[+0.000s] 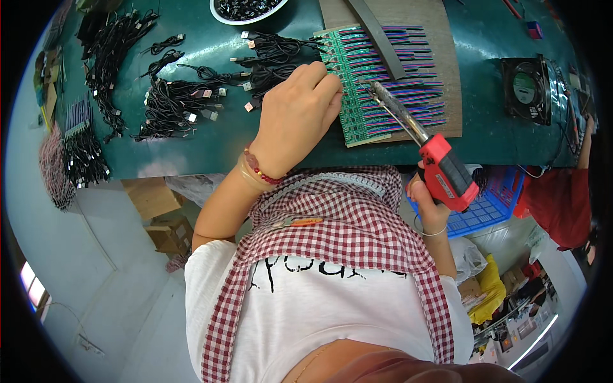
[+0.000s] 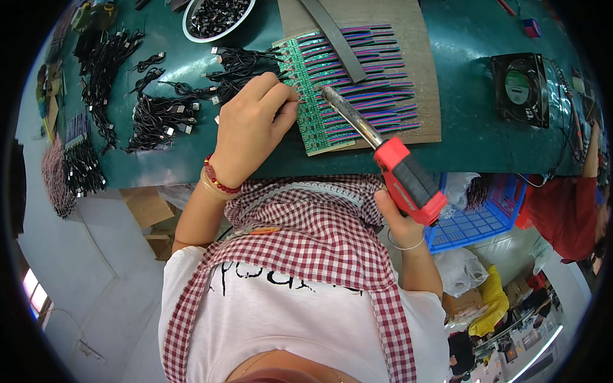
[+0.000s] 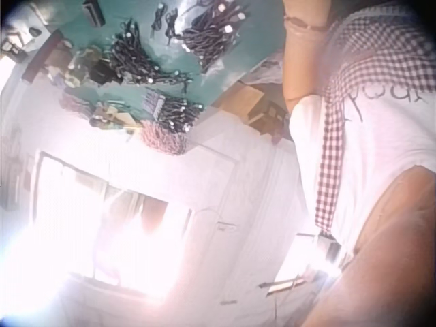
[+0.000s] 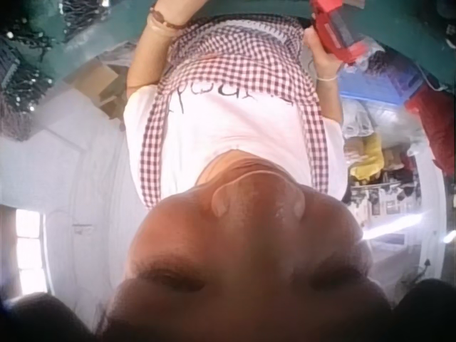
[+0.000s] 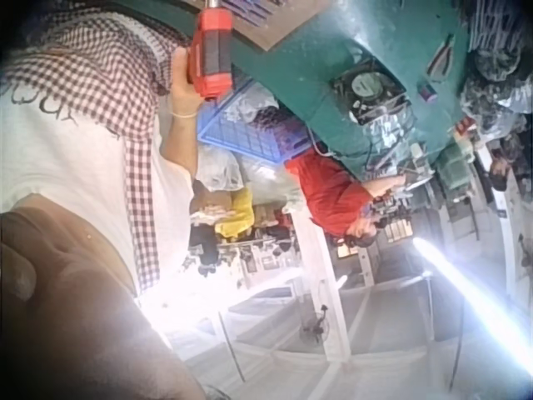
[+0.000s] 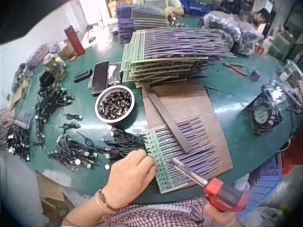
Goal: The person solders cable wires onto circuit boards using a soldering gun, positioning the wires against the boards and applying the tip. They then pick up, organize, and inspect the circuit boards and cables on the work table.
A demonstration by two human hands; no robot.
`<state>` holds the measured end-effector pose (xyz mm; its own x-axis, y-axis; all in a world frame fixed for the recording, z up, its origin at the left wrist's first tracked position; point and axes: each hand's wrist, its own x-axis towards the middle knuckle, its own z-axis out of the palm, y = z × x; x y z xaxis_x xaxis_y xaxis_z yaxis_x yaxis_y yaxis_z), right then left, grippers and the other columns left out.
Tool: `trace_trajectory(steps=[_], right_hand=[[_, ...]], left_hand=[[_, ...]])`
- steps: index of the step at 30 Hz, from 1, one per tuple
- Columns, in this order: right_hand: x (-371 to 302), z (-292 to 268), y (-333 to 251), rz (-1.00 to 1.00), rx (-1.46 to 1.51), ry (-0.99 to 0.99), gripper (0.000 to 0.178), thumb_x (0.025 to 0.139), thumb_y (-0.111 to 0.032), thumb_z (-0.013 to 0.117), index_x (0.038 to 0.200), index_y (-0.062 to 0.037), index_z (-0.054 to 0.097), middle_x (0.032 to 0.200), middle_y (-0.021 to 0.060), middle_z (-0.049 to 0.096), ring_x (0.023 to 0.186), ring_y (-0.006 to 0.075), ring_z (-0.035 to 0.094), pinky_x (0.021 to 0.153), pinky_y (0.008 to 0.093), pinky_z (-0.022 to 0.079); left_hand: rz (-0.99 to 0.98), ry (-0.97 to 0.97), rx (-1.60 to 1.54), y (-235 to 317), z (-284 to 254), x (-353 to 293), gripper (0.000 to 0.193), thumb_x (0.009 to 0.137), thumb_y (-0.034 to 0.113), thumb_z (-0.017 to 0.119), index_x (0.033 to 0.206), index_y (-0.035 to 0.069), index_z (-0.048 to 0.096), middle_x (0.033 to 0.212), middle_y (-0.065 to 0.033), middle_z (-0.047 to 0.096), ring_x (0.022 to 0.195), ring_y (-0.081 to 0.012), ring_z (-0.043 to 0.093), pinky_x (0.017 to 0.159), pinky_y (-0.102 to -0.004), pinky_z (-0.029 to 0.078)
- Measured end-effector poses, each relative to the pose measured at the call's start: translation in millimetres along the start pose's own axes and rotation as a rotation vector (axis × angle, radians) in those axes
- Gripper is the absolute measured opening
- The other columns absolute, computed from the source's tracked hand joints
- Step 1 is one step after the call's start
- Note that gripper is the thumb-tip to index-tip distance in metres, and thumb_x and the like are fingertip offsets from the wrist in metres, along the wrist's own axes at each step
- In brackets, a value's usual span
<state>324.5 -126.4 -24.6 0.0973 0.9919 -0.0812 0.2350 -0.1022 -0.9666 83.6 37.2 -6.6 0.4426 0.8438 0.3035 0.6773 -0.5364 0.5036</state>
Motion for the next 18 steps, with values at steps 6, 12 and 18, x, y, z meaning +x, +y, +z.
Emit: trace_trajectory(steps=[6,12,18], right_hand=[[-5.2,0.3,3.4,-0.002,0.050,-0.041,0.035,0.083,0.001,0.057,0.116,0.0043,0.049,0.071,0.0062,0.053,0.057,0.0127,0.049,0.055,0.0269,0.043],[-5.3,-2.3,8.7,-0.060,-0.066,-0.092,0.032,0.082,0.000,0.059,0.112,0.0036,0.052,0.073,0.0063,0.055,0.061,0.0124,0.051,0.057,0.0264,0.043],[-5.2,-1.3,5.5,0.108,-0.107,-0.049,0.023,0.071,-0.004,0.072,0.092,-0.0004,0.064,0.081,0.0094,0.060,0.068,0.0213,0.059,0.060,0.0305,0.046]], left_hand=[[0.043,-0.015,-0.024,-4.0,1.0,0.2,0.011,0.073,0.006,0.067,0.082,0.007,0.060,0.076,-0.0045,0.052,0.069,-0.0211,0.056,0.058,-0.0320,0.047],[0.040,-0.045,-0.018,-4.1,-1.0,1.5,0.011,0.073,0.006,0.067,0.082,0.007,0.060,0.077,-0.0046,0.051,0.071,-0.0211,0.056,0.060,-0.0321,0.047],[0.059,-0.073,0.008,-4.5,-2.7,3.2,0.011,0.074,0.005,0.066,0.083,0.007,0.059,0.078,-0.0053,0.049,0.074,-0.0217,0.056,0.062,-0.0326,0.047]])
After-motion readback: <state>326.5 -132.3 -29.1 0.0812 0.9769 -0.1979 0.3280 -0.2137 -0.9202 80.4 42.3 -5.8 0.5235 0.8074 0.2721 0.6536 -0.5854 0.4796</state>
